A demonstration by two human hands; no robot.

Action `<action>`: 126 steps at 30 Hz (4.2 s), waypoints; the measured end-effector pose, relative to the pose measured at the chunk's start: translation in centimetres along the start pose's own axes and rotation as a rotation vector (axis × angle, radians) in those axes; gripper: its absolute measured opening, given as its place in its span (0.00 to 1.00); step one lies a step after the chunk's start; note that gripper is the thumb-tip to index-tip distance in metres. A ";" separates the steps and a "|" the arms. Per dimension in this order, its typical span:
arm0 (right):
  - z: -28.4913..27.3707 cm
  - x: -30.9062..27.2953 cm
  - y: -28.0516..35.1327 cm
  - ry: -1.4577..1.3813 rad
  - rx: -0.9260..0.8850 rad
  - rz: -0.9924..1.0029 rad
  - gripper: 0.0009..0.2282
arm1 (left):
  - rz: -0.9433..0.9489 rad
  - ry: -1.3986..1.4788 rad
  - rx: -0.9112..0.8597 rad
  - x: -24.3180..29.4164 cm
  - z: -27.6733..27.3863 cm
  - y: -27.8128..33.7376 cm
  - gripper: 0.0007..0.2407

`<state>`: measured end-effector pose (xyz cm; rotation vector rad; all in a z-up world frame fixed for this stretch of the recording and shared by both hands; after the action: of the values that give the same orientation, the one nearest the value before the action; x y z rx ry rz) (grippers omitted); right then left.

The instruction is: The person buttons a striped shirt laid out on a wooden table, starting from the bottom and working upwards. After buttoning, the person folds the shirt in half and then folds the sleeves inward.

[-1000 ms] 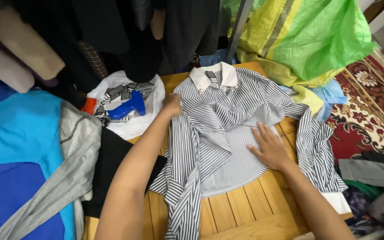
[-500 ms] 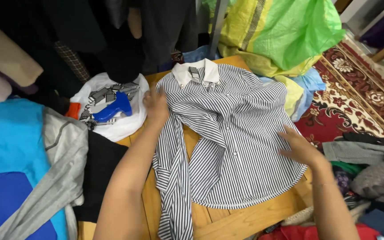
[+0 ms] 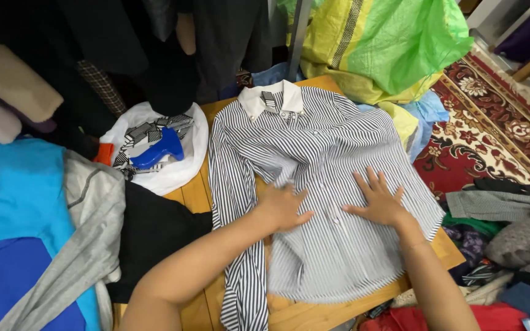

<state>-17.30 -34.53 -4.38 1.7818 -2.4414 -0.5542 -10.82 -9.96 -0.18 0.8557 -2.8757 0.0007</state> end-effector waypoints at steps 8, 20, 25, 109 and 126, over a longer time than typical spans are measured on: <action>0.2 5.9 2.8 0.073 -0.258 0.075 0.52 | 0.182 -0.020 0.117 -0.4 5.8 1.9 0.18; -6.7 -0.4 -5.0 -0.291 0.402 -0.032 0.15 | -0.274 0.408 0.407 -7.7 -2.4 -4.6 0.14; -4.9 -3.6 -13.7 -0.395 0.670 -0.268 0.14 | -0.364 0.567 0.452 -10.2 -1.9 -6.2 0.21; -2.0 -13.6 -20.6 -0.632 0.586 -0.424 0.01 | -0.546 0.882 0.639 -17.1 6.6 -14.6 0.07; -3.7 -11.5 -16.2 -1.112 0.310 -0.262 0.09 | -0.387 0.712 0.498 -8.7 0.3 -9.6 0.13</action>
<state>2.17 -29.02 -4.42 2.3527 -3.0350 -1.6418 1.63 -13.29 -2.05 1.1757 -2.0283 0.8241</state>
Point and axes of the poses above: each hand's wrist, its own y-axis away from the middle knuckle, its own z-axis out of the palm, x = y × z, the point moved 7 cm from there along -y, towards the middle knuckle, and after that the axes turned 2 degrees about -y, right-handed, at the moved point
